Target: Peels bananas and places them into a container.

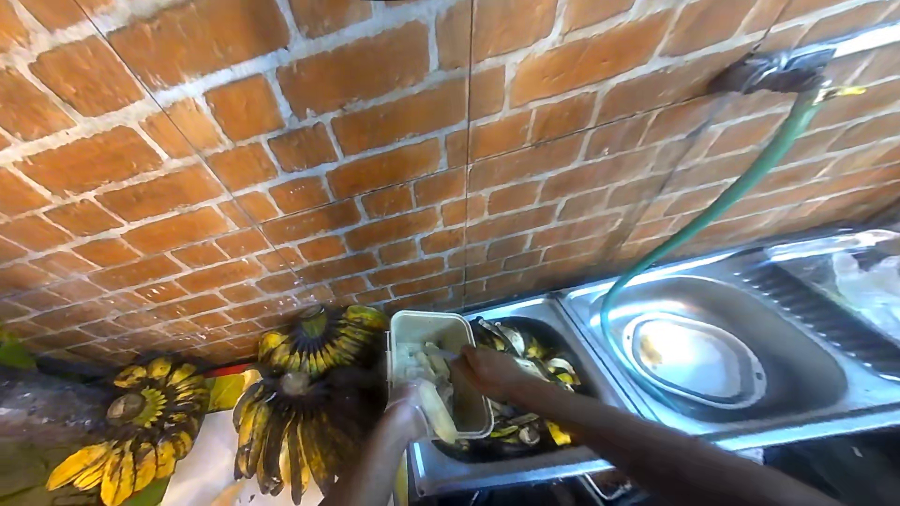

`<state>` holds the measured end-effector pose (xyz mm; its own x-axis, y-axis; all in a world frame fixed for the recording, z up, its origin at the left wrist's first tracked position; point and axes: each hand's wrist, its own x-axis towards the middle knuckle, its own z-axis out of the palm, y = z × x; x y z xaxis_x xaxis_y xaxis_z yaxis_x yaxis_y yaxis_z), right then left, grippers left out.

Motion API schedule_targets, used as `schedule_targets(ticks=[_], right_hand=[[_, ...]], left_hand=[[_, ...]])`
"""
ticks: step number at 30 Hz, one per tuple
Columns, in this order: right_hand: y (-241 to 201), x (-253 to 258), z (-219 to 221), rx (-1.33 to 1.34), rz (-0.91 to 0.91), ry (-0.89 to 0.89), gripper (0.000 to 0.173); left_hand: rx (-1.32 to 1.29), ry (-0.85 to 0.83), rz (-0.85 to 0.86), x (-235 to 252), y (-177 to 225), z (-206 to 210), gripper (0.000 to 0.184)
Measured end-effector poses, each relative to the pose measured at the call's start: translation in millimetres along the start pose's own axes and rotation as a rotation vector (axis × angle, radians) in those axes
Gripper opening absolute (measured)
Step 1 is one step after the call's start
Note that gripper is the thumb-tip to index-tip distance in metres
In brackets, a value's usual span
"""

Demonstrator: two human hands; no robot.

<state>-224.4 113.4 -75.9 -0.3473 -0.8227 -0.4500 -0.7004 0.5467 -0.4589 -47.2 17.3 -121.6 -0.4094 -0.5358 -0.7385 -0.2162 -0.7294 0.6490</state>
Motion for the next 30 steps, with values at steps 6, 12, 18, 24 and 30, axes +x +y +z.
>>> schedule_targets(ticks=[6, 12, 18, 24, 30], right_hand=[[36.9, 8.0, -22.8, -0.089, -0.039, 0.048, 0.050], [57.4, 8.5, -2.0, 0.248, -0.086, 0.199, 0.045], [75.0, -22.6, 30.5, 0.753, 0.000, 0.353, 0.044], [79.9, -43.5, 80.2, 1.025, -0.039, 0.454, 0.036], [86.1, -56.6, 98.2, 0.997, 0.006, 0.511, 0.038]], left_hand=[[0.652, 0.008, 0.094, 20.5, 6.3, 10.2, 0.042], [0.796, -0.012, -0.018, 28.3, -7.6, -1.5, 0.046], [0.824, 0.032, -0.090, 27.3, 4.3, 5.8, 0.038], [1.771, 0.106, 0.298, 46.1, 4.2, 29.1, 0.060], [1.990, 0.062, 0.607, 31.9, 41.3, 47.9, 0.054]])
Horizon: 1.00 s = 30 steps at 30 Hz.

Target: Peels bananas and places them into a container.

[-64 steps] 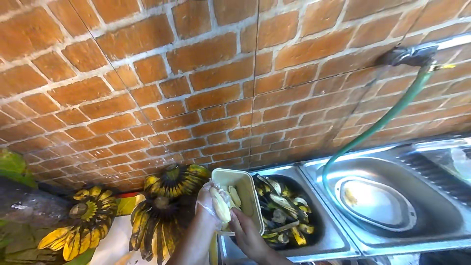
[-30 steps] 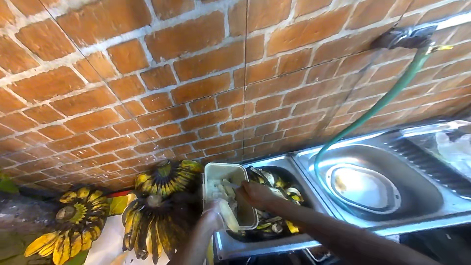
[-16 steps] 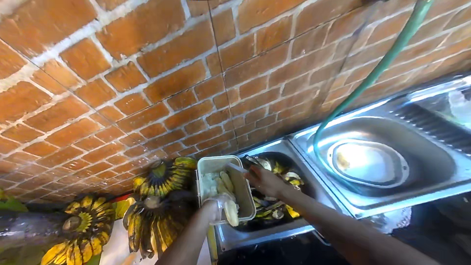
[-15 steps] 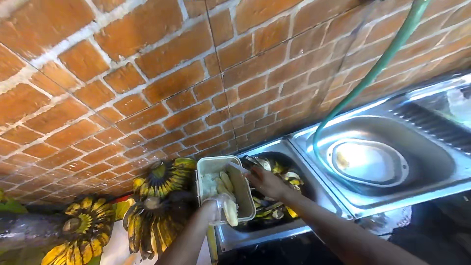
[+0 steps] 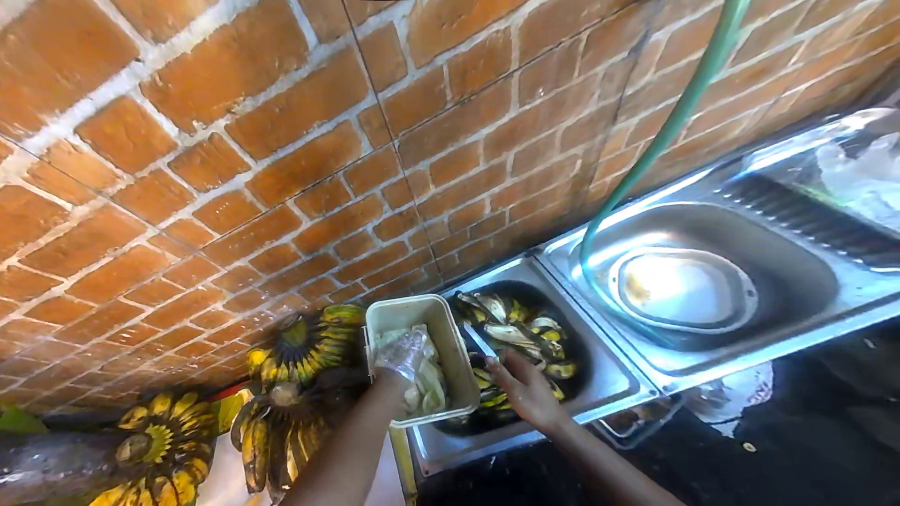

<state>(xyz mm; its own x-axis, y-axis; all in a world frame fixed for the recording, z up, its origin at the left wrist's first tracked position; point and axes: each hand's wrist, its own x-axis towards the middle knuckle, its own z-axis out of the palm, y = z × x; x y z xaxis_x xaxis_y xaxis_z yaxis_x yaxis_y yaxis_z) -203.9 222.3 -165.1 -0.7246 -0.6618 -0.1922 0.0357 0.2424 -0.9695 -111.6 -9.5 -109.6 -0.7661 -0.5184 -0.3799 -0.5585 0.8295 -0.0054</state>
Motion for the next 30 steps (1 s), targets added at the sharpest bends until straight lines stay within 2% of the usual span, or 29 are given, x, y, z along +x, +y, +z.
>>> schedule_targets(ticks=[3, 5, 8, 10, 12, 15, 17, 21, 26, 30], right_hand=[[-5.8, -3.7, -4.9, 0.017, 0.019, 0.038, 0.039], [-11.7, -6.2, -5.4, 0.036, 0.010, 0.044, 0.039], [-24.5, -12.3, 3.4, 0.085, -0.040, 0.006, 0.039], [-35.9, -16.1, 15.3, 0.139, -0.084, -0.051, 0.042], [-50.7, -22.4, 29.5, 0.197, -0.109, -0.114, 0.045], [-74.3, -35.7, 50.7, 0.285, -0.167, -0.196, 0.044], [-85.7, -42.9, 63.2, 0.340, -0.244, -0.240, 0.042], [-94.7, -48.6, 78.7, 0.372, -0.368, -0.283, 0.042], [-93.1, -48.5, 85.5, 0.359, -0.413, -0.295, 0.041], [-90.8, -48.4, 86.4, 0.319, -0.432, -0.278, 0.041]], left_hand=[[-0.104, 0.140, -0.011, -3.5, -9.0, -27.3, 0.045], [-0.276, 0.223, -0.109, -9.4, -14.8, -42.4, 0.041], [-0.786, 0.409, -0.208, -0.6, -27.6, -40.0, 0.038], [-1.220, 0.453, -0.269, 0.9, -26.5, -40.7, 0.037], [-1.606, 0.445, -0.336, -4.7, -18.9, -46.6, 0.033], [-1.965, 0.376, -0.361, -18.3, -4.8, -58.4, 0.025], [-2.091, 0.315, -0.316, -26.5, 2.4, -63.2, 0.023], [-2.182, 0.322, -0.308, -38.2, 14.3, -72.3, 0.023], [-2.241, 0.317, -0.360, -49.3, 22.5, -85.4, 0.020], [-2.318, 0.287, -0.310, -51.7, 22.4, -86.9, 0.020]])
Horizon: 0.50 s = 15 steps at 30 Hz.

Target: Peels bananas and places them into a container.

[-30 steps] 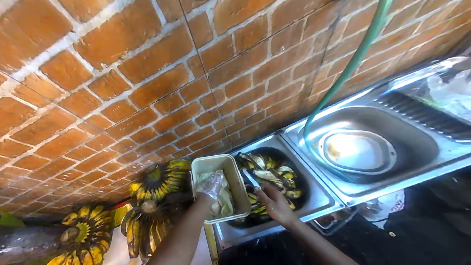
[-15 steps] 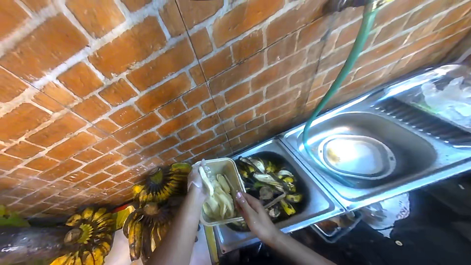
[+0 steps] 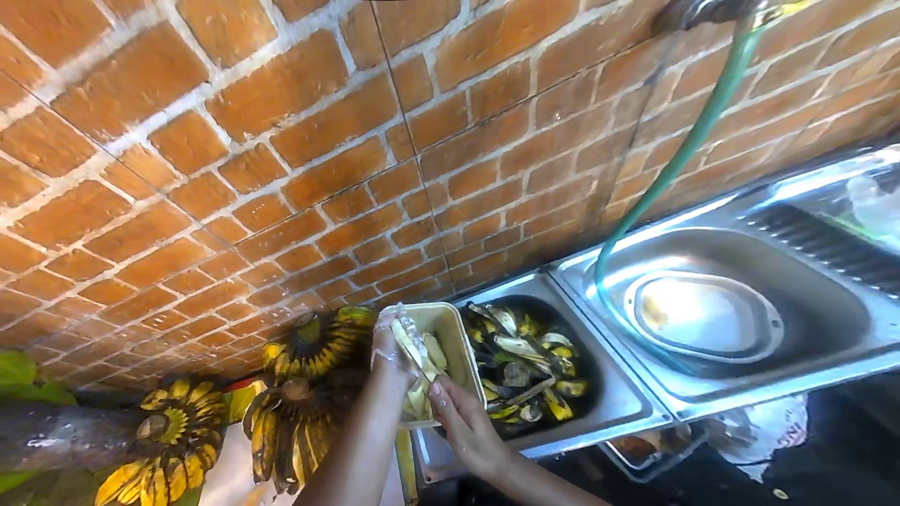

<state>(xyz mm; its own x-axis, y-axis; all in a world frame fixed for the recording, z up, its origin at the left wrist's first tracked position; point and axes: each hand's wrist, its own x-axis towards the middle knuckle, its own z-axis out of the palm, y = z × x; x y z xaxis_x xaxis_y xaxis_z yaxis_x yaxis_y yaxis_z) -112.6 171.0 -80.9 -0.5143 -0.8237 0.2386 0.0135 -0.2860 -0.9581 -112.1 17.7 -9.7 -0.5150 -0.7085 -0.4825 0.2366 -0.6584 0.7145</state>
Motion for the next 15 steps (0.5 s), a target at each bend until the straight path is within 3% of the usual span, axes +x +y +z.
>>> schedule_targets(ticks=[15], right_hand=[[13.8, 1.5, -4.2, -0.219, 0.002, 0.076, 0.049]], left_hand=[[-0.014, 0.050, -0.027, -2.3, -9.9, 1.0, 0.020]])
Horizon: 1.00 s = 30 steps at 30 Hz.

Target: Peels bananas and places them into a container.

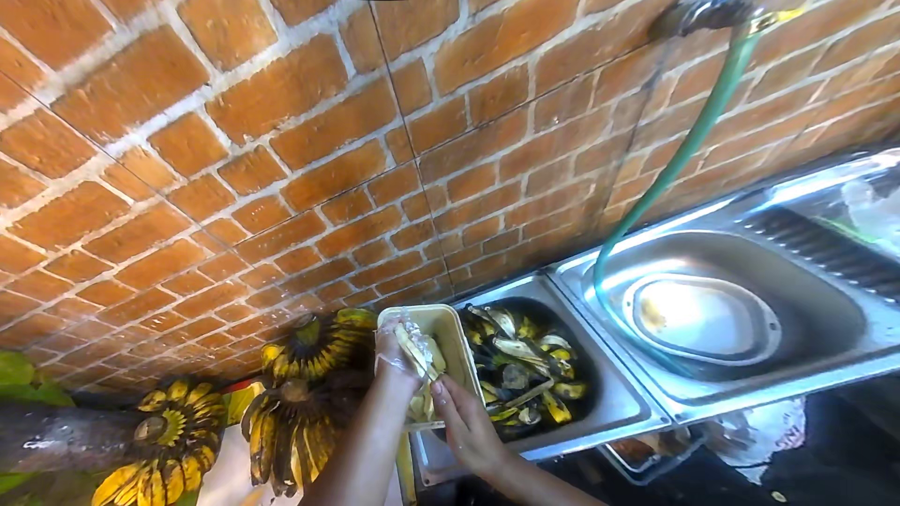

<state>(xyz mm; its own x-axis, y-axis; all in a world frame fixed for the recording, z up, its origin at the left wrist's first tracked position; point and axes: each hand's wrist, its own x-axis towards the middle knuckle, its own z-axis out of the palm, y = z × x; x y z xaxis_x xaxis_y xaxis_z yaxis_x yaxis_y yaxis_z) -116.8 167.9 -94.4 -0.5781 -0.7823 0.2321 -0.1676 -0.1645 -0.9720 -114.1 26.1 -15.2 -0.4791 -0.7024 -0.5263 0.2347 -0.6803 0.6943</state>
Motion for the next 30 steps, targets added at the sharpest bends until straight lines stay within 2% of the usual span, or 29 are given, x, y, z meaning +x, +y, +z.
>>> schedule_targets(ticks=[10, 19, 24, 30], right_hand=[[3.7, 3.8, 1.0, -0.058, 0.052, -0.010, 0.047], [8.9, 8.5, 1.9, -0.119, 0.090, -0.012, 0.049], [7.9, 11.3, 0.2, -0.220, 0.146, -0.027, 0.048], [5.6, 14.8, -1.1, -0.325, 0.232, -0.049, 0.043]], left_hand=[[0.040, -0.017, 0.029, -10.8, 0.1, -0.7, 0.025], [0.001, -0.001, -0.011, -21.3, -2.2, 2.3, 0.029], [0.027, -0.005, 0.002, -23.4, -7.2, -0.4, 0.027], [0.066, 0.071, 0.052, -23.2, -14.7, 1.4, 0.023]])
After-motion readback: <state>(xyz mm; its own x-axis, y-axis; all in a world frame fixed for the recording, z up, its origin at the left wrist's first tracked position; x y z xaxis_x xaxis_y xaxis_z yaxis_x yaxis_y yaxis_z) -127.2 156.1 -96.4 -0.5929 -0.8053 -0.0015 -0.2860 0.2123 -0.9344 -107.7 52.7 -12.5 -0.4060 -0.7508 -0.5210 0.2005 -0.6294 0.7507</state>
